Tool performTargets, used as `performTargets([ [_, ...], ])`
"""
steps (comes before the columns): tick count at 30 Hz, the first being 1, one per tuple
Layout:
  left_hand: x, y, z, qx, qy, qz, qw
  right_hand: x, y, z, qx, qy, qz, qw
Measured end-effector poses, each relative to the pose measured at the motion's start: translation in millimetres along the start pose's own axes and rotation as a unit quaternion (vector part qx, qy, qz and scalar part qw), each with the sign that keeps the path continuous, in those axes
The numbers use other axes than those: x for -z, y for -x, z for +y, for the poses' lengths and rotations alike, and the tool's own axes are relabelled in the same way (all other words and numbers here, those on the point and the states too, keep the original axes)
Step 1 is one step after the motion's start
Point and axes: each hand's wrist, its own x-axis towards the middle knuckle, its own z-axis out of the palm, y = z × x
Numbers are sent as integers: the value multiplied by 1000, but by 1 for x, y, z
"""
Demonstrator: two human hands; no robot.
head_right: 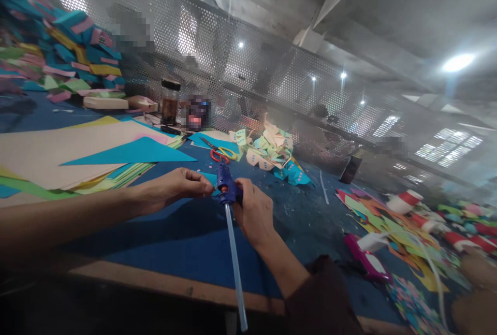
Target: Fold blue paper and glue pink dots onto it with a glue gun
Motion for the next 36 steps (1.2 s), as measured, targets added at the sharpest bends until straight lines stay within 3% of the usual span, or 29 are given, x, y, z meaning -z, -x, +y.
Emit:
performTargets([
  [13, 7, -2, 1, -10, 4, 20, 1000, -4, -5, 2, -115, -70, 21, 991],
  [36, 13, -7, 3, -62, 7, 64, 996, -8, -7, 3, -158, -262, 40, 951],
])
